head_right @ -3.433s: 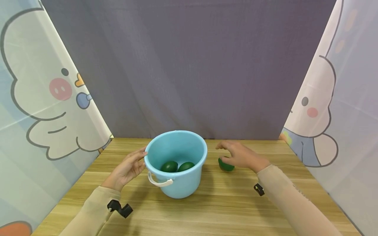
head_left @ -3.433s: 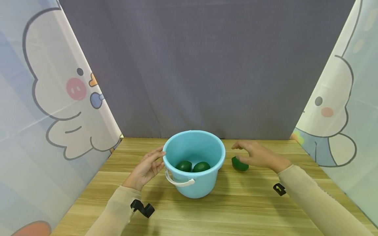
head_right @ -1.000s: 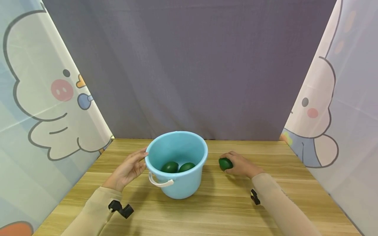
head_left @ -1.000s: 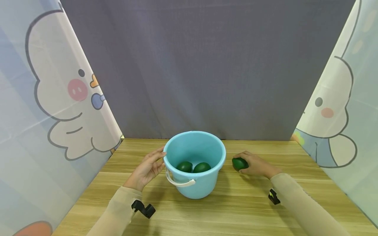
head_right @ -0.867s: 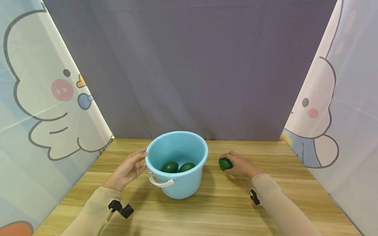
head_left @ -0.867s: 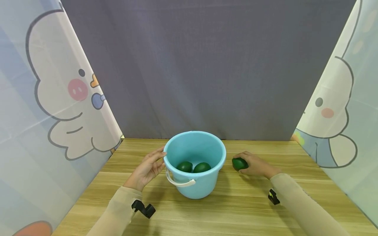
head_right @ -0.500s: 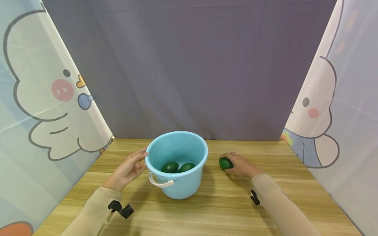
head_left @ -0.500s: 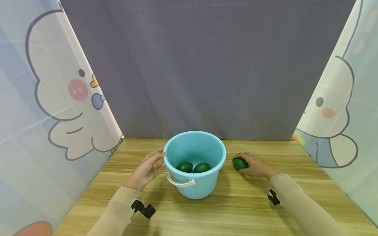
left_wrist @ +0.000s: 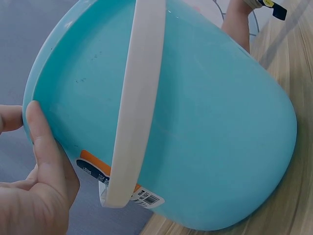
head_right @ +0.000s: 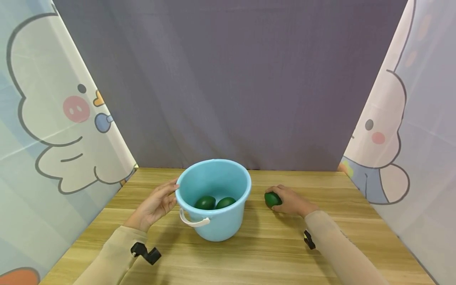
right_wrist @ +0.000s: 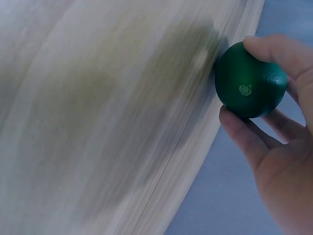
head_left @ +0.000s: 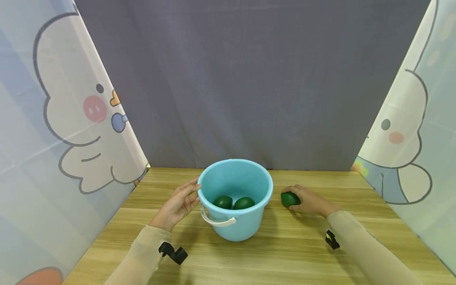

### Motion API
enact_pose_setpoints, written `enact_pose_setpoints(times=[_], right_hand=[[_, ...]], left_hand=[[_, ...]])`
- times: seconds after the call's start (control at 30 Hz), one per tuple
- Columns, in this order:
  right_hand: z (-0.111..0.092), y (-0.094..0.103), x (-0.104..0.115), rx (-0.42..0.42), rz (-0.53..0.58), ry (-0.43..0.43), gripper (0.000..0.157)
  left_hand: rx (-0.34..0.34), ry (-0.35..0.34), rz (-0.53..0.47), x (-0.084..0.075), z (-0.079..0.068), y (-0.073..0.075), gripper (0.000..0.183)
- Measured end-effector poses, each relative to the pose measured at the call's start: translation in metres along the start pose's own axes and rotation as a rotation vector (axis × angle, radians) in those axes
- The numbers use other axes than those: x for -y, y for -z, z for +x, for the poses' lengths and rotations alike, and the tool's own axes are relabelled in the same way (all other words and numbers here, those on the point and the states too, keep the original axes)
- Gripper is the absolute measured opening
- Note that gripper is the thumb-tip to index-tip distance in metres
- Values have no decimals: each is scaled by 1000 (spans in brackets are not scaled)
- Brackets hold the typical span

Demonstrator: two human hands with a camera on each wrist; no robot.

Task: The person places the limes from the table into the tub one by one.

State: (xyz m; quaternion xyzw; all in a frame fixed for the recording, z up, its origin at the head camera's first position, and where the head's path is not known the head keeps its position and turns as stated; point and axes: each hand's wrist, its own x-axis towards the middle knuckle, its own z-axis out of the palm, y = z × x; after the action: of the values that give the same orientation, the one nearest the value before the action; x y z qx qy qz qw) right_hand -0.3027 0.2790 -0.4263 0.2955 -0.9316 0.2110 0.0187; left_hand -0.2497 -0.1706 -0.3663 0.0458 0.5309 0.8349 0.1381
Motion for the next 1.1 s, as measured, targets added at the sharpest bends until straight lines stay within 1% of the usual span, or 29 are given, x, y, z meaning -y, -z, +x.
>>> enact_pose_setpoints(times=[0.3,0.53,0.77,1.1], right_hand=[[-3,3,2,-20,15,9,55],[-3,4,3,-40,-4,27,55],[-5,9,3,-39,-14,43,54],[-8,15,8,-82,-26,60,55]], left_hand=[[-1,-3,-1,0,0,-1,57],[-10,-7,18,0,-1,-2,57],[-3,-8,26,0,-1,-1,57],[-8,-4,28,1,-1,-1,59]])
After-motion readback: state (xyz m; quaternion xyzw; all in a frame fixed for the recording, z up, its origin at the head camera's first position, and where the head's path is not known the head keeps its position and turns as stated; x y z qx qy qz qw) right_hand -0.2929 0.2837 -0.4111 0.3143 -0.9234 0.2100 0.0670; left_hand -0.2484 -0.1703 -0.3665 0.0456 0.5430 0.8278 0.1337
